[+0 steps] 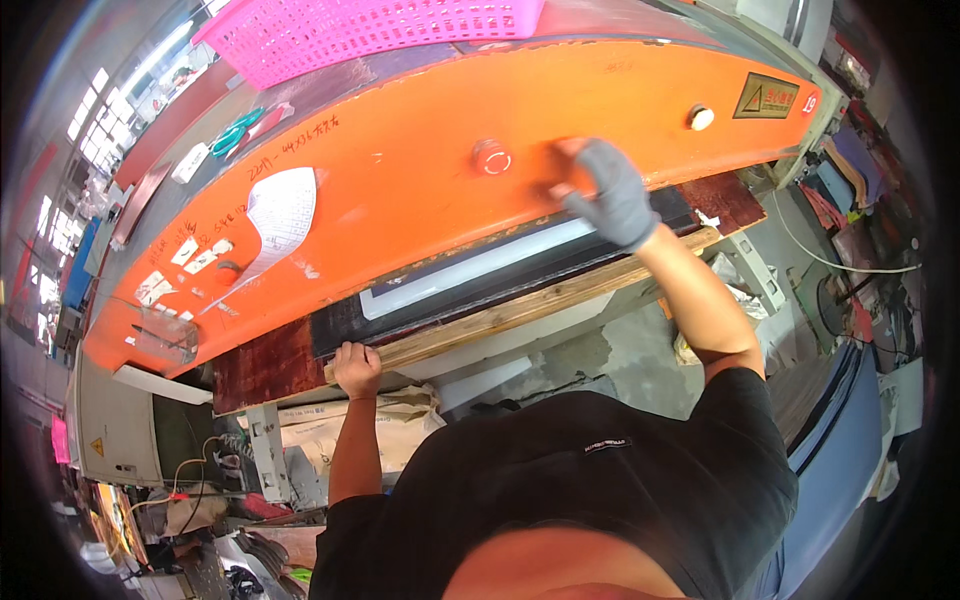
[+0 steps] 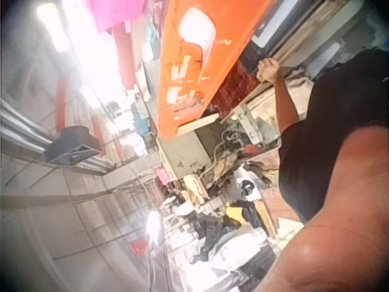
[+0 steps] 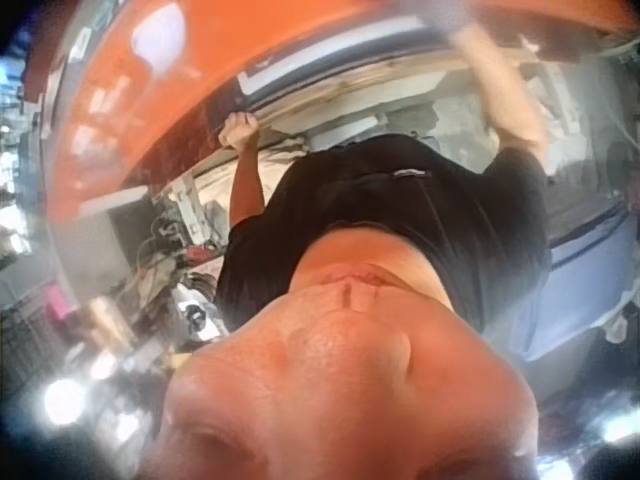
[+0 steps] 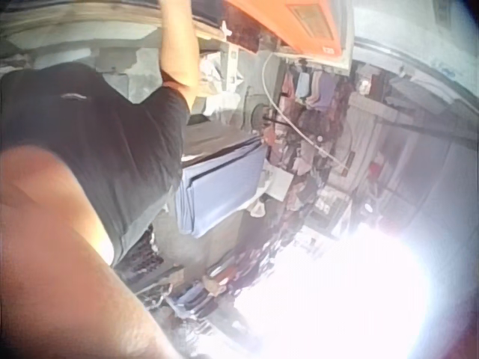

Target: The person places a large sheet of blue material onto a cutting machine, aligns it, and uses a foot-shaped template to cut out multiple identical shapes. The person repeatedly positions the template, operates the machine, and removes the cut pieces.

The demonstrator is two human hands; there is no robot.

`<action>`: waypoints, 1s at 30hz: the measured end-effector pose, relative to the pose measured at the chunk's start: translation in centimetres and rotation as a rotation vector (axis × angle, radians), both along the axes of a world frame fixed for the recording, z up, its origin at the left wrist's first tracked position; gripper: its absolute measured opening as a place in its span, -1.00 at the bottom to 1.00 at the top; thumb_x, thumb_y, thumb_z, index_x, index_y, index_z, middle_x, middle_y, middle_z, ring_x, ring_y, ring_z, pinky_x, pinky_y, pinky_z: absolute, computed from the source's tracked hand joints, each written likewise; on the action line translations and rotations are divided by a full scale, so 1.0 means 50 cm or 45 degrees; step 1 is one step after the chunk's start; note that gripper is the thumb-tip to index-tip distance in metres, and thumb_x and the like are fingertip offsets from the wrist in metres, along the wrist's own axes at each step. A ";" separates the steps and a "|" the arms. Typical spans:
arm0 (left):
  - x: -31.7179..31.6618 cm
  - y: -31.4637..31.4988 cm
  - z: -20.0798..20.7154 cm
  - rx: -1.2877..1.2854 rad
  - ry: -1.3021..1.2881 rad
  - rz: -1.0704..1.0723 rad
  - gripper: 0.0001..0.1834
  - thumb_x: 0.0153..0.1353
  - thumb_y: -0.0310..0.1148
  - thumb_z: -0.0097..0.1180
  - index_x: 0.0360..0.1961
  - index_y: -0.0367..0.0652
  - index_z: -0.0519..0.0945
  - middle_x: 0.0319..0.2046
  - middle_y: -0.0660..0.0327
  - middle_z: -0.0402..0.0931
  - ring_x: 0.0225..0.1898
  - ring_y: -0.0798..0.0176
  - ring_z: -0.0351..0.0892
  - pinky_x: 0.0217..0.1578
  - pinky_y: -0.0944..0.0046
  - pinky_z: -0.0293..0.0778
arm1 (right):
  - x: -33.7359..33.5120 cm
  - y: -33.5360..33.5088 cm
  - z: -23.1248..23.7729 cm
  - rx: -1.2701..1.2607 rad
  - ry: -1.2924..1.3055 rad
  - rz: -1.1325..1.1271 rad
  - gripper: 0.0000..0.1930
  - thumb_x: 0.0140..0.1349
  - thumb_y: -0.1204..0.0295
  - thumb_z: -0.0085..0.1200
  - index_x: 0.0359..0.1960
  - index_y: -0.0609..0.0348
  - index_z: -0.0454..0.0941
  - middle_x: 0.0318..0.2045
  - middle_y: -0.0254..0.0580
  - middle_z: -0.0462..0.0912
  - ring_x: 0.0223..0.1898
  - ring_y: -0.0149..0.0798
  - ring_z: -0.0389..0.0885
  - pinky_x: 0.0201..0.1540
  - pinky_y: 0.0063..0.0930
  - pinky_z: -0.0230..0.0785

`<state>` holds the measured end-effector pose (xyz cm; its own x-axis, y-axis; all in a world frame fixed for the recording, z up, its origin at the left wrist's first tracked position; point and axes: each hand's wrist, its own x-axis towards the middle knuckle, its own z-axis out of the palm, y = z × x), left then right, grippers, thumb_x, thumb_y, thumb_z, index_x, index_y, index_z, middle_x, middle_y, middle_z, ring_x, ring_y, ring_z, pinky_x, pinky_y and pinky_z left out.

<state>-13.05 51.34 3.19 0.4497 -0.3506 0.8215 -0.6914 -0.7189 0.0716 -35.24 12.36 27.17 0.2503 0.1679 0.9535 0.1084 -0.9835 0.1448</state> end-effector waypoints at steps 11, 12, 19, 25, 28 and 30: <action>0.001 0.009 0.009 0.083 0.018 -0.024 -0.85 0.04 -0.35 0.01 -0.59 -0.17 0.42 -0.50 0.09 0.35 -0.40 -0.03 0.39 -0.39 0.01 0.33 | 0.187 0.127 0.048 0.515 0.407 -0.275 -0.55 0.06 0.01 0.11 -0.18 0.06 0.40 -0.46 -0.12 0.63 -0.41 -0.02 0.62 -0.38 -0.21 0.45; 0.004 0.008 0.010 0.095 0.005 -0.006 -0.84 0.04 -0.34 0.02 -0.60 -0.16 0.42 -0.50 0.10 0.35 -0.40 -0.02 0.39 -0.39 0.01 0.34 | 0.196 0.129 0.035 0.612 0.383 -0.262 -0.55 0.04 0.02 0.11 -0.18 0.08 0.40 -0.45 -0.13 0.63 -0.39 -0.02 0.62 -0.36 -0.21 0.46; 0.015 0.010 0.005 0.143 0.002 0.046 -0.82 0.04 -0.32 0.02 -0.61 -0.15 0.43 -0.50 0.12 0.37 -0.39 0.00 0.41 -0.35 0.03 0.35 | 0.262 0.183 0.031 1.796 -0.020 0.191 -0.50 0.03 0.05 0.10 -0.21 0.27 0.38 -0.53 -0.04 0.59 -0.48 -0.13 0.61 -0.36 -0.25 0.44; 0.028 0.007 0.002 0.162 0.009 0.067 -0.81 0.07 -0.31 0.03 -0.61 -0.14 0.44 -0.52 0.12 0.36 -0.40 0.00 0.41 -0.34 0.01 0.34 | 0.171 0.139 -0.019 1.709 0.615 0.790 -0.51 0.15 0.06 0.03 -0.19 0.32 0.38 -0.48 -0.17 0.56 -0.44 -0.25 0.56 -0.29 -0.30 0.41; 0.016 0.013 -0.014 0.092 0.045 0.099 -0.85 0.11 -0.28 0.03 -0.43 -0.14 0.50 -0.39 0.12 0.41 -0.24 -0.01 0.40 -0.13 -0.05 0.27 | 0.096 0.012 -0.080 1.125 0.421 0.241 -0.47 0.18 0.01 0.01 -0.05 0.25 0.41 -0.29 -0.07 0.60 -0.31 -0.23 0.61 -0.18 -0.32 0.44; -0.002 0.026 -0.037 -0.037 0.056 0.155 -0.72 0.16 -0.21 0.03 -0.17 -0.13 0.49 -0.15 0.10 0.42 0.01 -0.04 0.31 0.08 -0.11 0.11 | 0.057 -0.128 -0.074 1.323 0.440 -0.052 -0.63 0.19 0.29 0.03 0.02 0.12 0.39 -0.14 0.01 0.55 -0.11 -0.05 0.54 -0.02 -0.29 0.40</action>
<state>-13.14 52.64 1.32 0.5235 -0.2676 0.8089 -0.5946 -0.7948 0.1219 -32.39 5.95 23.46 0.5188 -0.6921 0.5019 -0.0522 -0.6117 -0.7894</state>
